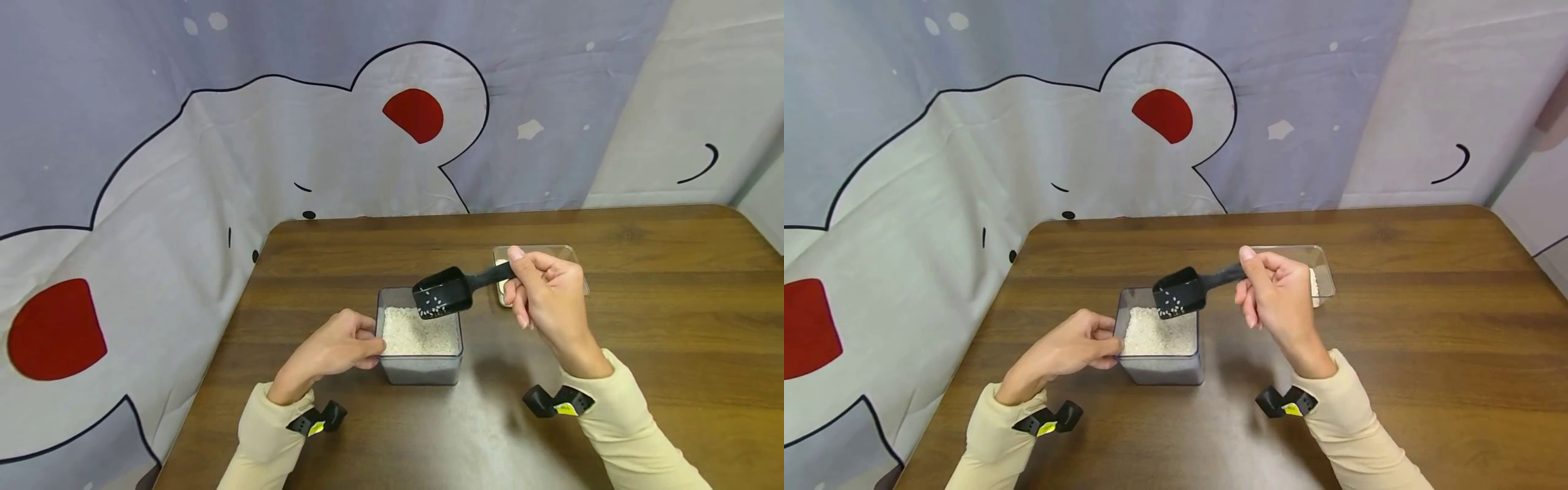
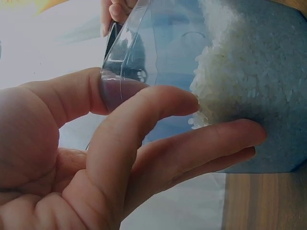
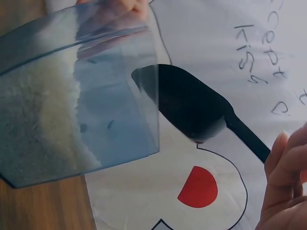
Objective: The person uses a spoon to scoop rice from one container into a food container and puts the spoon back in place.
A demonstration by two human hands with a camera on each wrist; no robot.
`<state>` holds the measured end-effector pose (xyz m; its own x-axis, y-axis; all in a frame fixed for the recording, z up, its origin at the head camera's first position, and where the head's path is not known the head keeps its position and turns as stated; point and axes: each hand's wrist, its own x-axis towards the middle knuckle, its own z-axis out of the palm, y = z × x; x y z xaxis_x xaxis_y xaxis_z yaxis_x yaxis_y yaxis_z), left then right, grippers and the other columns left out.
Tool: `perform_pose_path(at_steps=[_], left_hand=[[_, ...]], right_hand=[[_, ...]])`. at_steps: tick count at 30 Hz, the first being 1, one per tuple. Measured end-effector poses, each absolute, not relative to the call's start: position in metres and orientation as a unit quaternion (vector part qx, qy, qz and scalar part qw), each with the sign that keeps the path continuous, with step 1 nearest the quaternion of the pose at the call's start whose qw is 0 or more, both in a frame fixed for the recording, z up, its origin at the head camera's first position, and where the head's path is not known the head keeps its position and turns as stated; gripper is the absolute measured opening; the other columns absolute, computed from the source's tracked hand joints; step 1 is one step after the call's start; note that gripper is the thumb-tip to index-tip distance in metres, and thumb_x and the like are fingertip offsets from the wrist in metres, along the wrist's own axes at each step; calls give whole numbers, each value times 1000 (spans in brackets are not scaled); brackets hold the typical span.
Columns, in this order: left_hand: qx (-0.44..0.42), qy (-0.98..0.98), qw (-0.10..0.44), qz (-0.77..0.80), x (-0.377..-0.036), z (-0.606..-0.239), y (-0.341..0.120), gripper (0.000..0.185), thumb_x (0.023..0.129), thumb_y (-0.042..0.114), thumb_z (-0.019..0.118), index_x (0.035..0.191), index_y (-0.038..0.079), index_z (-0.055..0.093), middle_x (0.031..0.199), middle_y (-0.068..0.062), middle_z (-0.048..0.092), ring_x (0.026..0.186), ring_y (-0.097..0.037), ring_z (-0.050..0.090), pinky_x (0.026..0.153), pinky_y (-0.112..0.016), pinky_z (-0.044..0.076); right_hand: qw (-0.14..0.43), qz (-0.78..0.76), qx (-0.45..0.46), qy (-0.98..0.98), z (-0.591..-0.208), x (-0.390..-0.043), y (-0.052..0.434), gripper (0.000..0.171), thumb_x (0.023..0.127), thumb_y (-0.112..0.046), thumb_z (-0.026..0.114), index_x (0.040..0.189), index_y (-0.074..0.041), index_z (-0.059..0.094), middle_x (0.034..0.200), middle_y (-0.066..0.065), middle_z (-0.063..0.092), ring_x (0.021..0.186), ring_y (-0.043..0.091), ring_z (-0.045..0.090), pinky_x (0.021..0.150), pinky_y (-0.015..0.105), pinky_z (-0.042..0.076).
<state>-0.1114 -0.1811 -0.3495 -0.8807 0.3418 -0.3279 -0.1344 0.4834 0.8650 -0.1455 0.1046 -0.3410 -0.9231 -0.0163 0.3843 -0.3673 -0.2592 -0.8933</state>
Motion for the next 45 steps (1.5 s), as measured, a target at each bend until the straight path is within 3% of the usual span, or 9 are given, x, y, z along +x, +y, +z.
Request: perform_pose_path(at_steps=[7,12,17,23,27,33,40,45], left_hand=[[68,828,235,505,-112,-349,-181,26,81,5,56,101,-11,59,83,-13,68,79,-19,66,70,-32,55],[67,827,234,507,-113,-349,-181,28,81,4,55,103,-12,58,84,-14,68,79,-20,66,70,-32,55],[70,822,234,514,-112,-349,-180,22,81,3,54,96,-11,59,79,-12,67,78,-18,66,70,-31,55],[68,829,234,504,-111,-350,-180,14,80,4,55,87,-8,58,65,-5,61,73,-17,65,69,-31,55],[66,829,234,503,-111,-350,-181,20,80,4,55,94,-10,59,72,-8,65,75,-18,66,70,-32,55],[63,829,235,503,-110,-349,-181,29,80,4,55,104,-13,58,79,-12,67,77,-21,67,70,-32,55],[59,829,237,503,-111,-349,-182,33,81,5,56,108,-14,56,79,-12,66,79,-22,67,71,-32,55],[62,825,238,508,-111,-349,-182,38,81,4,56,112,-16,53,85,-15,67,81,-23,66,70,-32,55]], right_hand=[[134,708,257,-644,-347,-142,97,18,91,1,48,77,8,57,49,9,53,26,15,41,22,25,27],[227,590,371,-680,-356,-144,90,13,84,12,52,79,2,59,54,-1,55,32,3,46,29,13,31],[306,477,430,-703,-362,-146,84,9,86,0,57,78,-2,58,54,-8,53,38,-5,46,37,6,34],[326,432,453,-708,-370,-147,78,22,94,-17,50,78,-3,58,52,-9,51,39,-7,44,40,7,39],[293,457,433,-720,-374,-144,75,13,90,-8,55,78,-3,58,52,-7,53,37,-7,44,37,8,37],[182,534,346,-750,-361,-130,70,13,83,9,56,74,1,59,48,3,55,32,1,47,30,13,33],[22,619,224,-752,-347,-126,71,23,93,-5,49,74,6,56,50,15,57,31,16,49,25,28,34],[-50,663,137,-734,-359,-134,72,35,94,-20,50,76,9,56,51,16,57,32,23,51,27,36,38]])
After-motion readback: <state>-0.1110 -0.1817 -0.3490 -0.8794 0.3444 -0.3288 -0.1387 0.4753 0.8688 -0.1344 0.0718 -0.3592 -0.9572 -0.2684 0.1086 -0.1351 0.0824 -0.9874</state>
